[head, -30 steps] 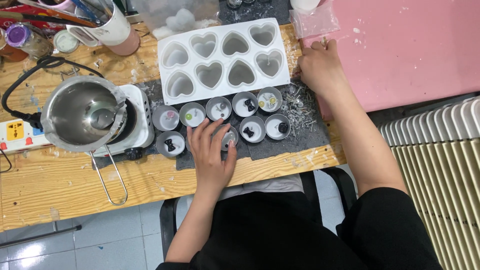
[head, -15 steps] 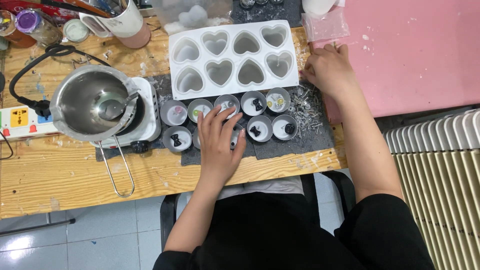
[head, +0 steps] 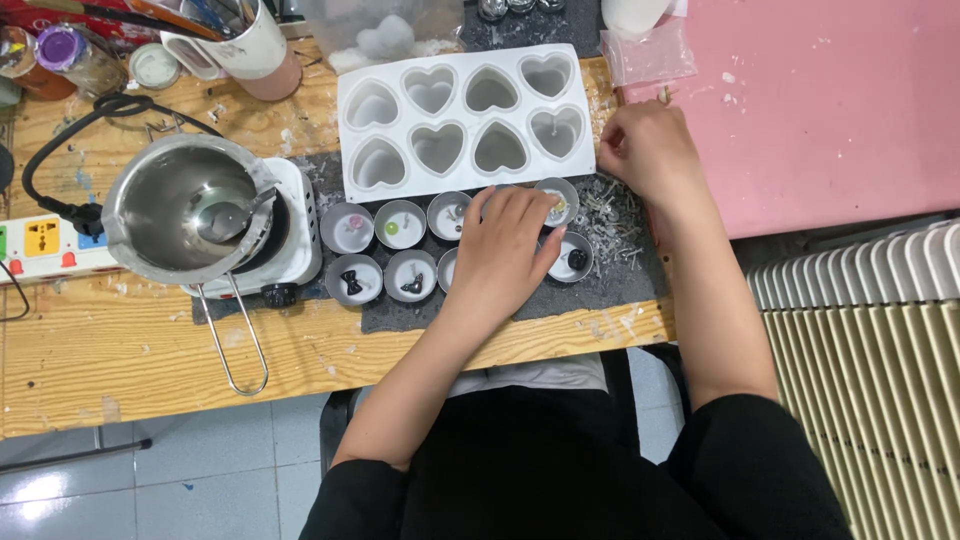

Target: Placing decorative items and wicks into small candle containers.

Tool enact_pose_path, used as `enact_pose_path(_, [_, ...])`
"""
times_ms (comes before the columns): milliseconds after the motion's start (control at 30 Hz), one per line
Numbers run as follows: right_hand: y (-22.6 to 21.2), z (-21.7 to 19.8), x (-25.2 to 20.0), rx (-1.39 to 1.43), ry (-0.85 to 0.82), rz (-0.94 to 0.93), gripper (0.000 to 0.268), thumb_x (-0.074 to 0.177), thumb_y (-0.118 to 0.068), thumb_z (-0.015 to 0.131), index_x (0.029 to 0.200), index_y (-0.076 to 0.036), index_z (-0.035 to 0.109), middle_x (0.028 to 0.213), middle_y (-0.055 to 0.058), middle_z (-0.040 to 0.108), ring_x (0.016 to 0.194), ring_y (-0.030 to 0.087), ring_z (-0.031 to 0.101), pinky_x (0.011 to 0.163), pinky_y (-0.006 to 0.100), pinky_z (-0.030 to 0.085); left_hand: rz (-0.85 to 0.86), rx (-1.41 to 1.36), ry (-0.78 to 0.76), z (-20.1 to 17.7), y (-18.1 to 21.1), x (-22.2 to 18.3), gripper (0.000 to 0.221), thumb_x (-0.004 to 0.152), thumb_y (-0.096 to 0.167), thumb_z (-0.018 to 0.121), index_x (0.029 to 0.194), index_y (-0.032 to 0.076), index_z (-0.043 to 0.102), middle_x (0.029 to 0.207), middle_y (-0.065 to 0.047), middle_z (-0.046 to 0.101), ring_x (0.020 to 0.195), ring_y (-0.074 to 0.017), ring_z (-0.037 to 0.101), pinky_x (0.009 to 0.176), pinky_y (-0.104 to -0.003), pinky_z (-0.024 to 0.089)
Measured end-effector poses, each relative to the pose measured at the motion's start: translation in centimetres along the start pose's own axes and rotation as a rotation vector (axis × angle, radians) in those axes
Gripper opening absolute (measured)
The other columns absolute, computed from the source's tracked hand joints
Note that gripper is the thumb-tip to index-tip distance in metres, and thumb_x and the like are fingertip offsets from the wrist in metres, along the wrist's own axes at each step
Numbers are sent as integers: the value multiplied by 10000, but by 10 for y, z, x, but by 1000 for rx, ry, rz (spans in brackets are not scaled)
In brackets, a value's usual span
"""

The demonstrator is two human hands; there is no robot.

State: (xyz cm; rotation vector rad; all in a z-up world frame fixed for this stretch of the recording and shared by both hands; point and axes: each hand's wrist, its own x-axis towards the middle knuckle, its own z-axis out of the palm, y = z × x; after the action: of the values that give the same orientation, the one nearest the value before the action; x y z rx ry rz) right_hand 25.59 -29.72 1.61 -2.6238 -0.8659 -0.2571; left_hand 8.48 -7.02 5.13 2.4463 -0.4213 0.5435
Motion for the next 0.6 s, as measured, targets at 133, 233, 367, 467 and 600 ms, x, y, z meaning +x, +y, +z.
enact_pose_path(133, [-60,-40,-24,483,43,157,111,931,-45,786,1032,-28,744,859,63,724,679,164,592,633,289,483,-68,-158,9,-1,-3,-2,392,999,257,651,1330,53,601,1266,-81,653,1245,-275,580,1103,-452,383])
enact_pose_path(233, [-97,-46,-37,1030,-35,258,97,929,13,715,1014,-33,715,980,9,754,818,72,656,719,216,509,-137,-337,12,-2,-2,-6,357,1019,282,655,1300,64,622,1231,-79,699,1166,-282,639,1009,-433,442])
enact_pose_path(367, [-121,-25,-49,1428,-59,116,104,978,70,685,1039,-14,694,1088,29,618,1033,108,617,932,252,513,-272,-701,44,-10,-1,-15,310,983,308,685,1206,93,683,1089,-80,733,1000,-269,708,843,-381,531])
enact_pose_path(467, [-132,-17,-47,1429,-127,108,92,992,64,685,1050,-7,686,1090,39,612,1033,111,609,919,257,502,-335,-761,52,-14,-13,-29,239,978,290,682,1135,114,721,992,-55,748,911,-247,714,786,-373,532])
enact_pose_path(600, [-146,-23,-32,1134,-302,58,87,931,-20,730,1016,-20,711,1021,18,647,906,94,622,786,258,508,-225,-487,127,-23,-27,-52,178,992,252,674,1094,125,746,919,-10,749,891,-220,702,850,-377,467])
